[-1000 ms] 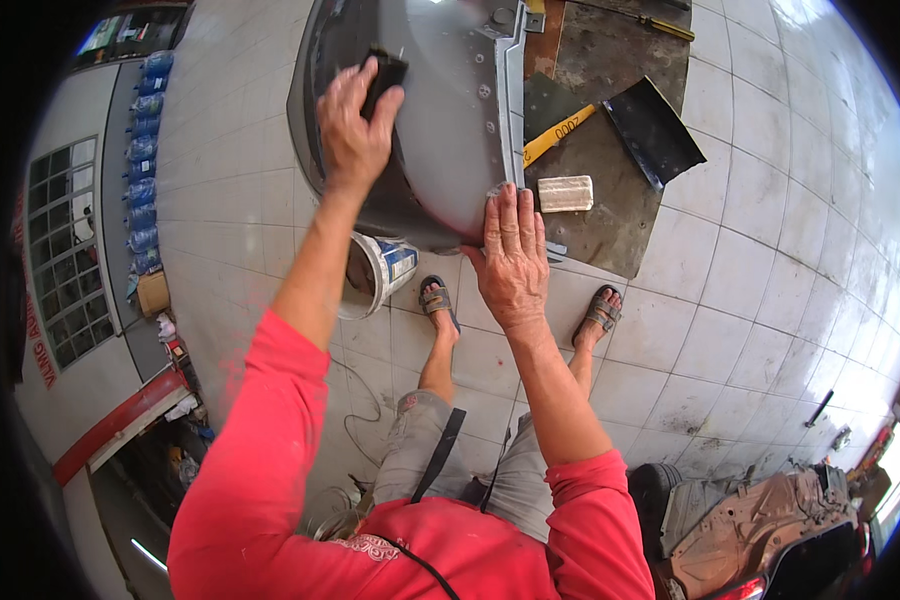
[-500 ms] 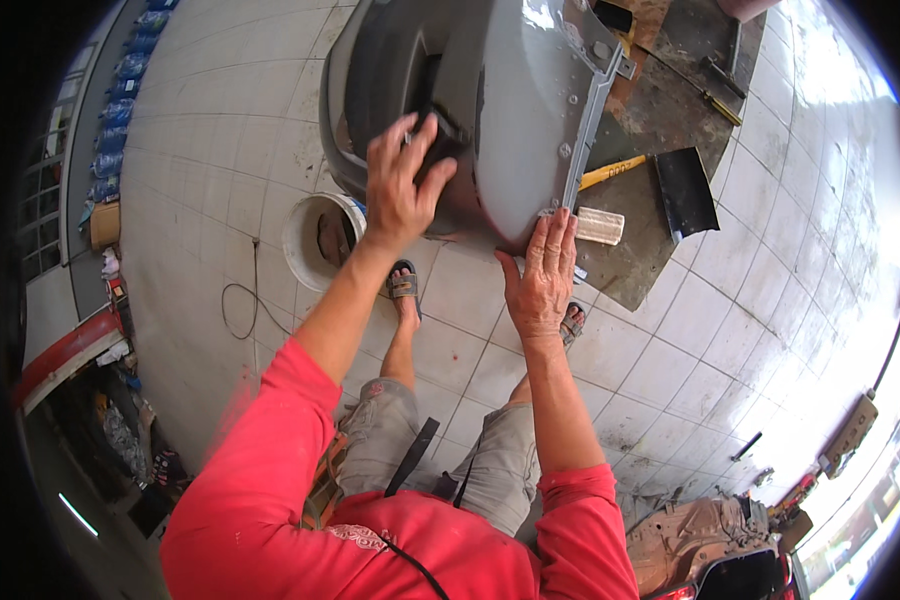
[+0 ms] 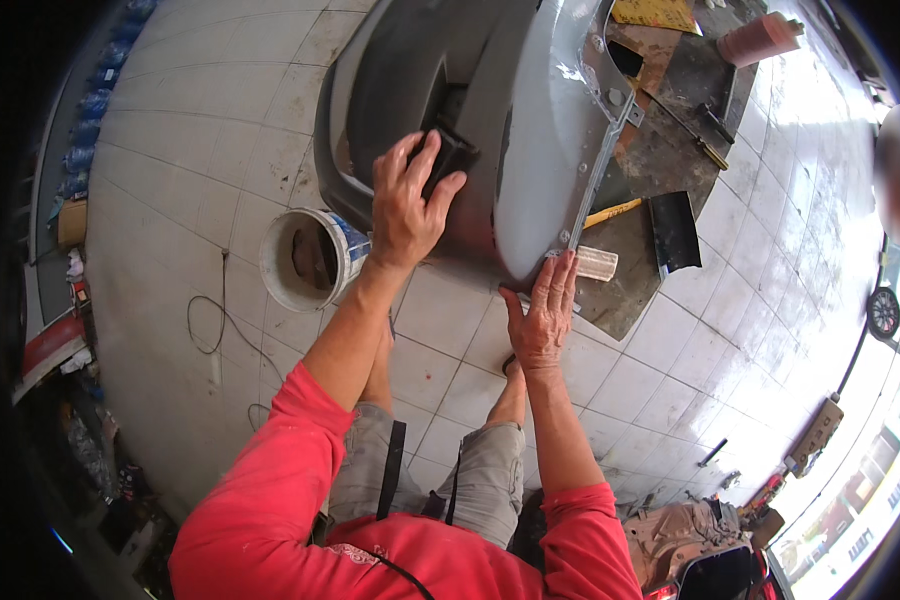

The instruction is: The person sands a car bumper with sandpaper, repeatedly dipping the sandpaper into a bucket of water and switching between different grits. The person also wipes the surface with a cloth and inspects the bumper during the process.

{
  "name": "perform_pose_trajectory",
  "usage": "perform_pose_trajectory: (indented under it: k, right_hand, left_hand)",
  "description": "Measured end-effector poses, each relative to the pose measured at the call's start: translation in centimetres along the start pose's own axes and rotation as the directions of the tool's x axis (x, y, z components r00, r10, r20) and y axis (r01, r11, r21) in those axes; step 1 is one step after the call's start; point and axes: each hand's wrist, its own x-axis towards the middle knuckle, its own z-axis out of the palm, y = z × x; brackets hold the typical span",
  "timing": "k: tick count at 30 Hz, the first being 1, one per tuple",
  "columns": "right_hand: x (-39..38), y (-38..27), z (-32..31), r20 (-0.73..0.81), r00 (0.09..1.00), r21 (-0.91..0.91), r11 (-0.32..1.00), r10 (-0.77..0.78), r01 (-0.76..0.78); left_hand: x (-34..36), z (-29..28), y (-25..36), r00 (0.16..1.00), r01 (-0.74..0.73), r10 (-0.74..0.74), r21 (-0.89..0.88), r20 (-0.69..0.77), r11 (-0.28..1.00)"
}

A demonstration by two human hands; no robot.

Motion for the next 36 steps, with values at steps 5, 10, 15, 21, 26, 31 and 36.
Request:
perform_pose_trajectory:
  k: [5, 10, 15, 21, 26, 31, 36]
  right_hand:
    - [-0.2, 0.5, -0.3, -0.003, 1.000, -0.021, 1.000, 0.022, -0.022]
    - [-0.1, 0.1, -0.2, -0.015, 1.000, 0.012, 1.000, 0.021, -0.021]
    - [-0.4, -0.2, 0.0, -0.026, 0.999, 0.025, 0.999, 0.026, -0.026]
    - [0.1, 0.1, 0.2, -0.034, 0.999, 0.032, 0.999, 0.030, -0.028]
    - [0.2, -0.7, -0.8, 0.020, 0.997, 0.067, 0.995, 0.070, -0.072]
    - [3.0, -4.3, -1.4, 0.100, 0.995, 0.154, 0.987, 0.020, -0.036]
    - [16.5, -6.1, 0.6, 0.005, 0.999, 0.153, 0.987, -0.042, 0.041]
  left_hand:
    - [-3.9, -0.1, 2.2, 0.999, 0.036, -0.036, -0.009, 0.017, 0.999]
    - [-0.1, 0.5, 1.4, 0.999, 0.047, -0.047, -0.025, 0.024, 0.999]
    - [-2.6, 0.4, 1.0, 0.998, 0.058, -0.058, -0.014, -0.005, 0.998]
    - [-0.3, 0.4, 0.9, 1.000, 0.009, -0.009, 0.023, 0.018, 1.000]
    - [-0.5, 0.5, 1.4, 1.000, 0.002, -0.002, 0.046, 0.001, 0.999]
    - [-4.7, -0.9, 1.6, 0.998, 0.011, -0.013, 0.037, 0.055, 0.999]
    - [8.3, 1.9, -2.2, 0.995, -0.061, 0.056, 0.058, 0.088, 0.996]
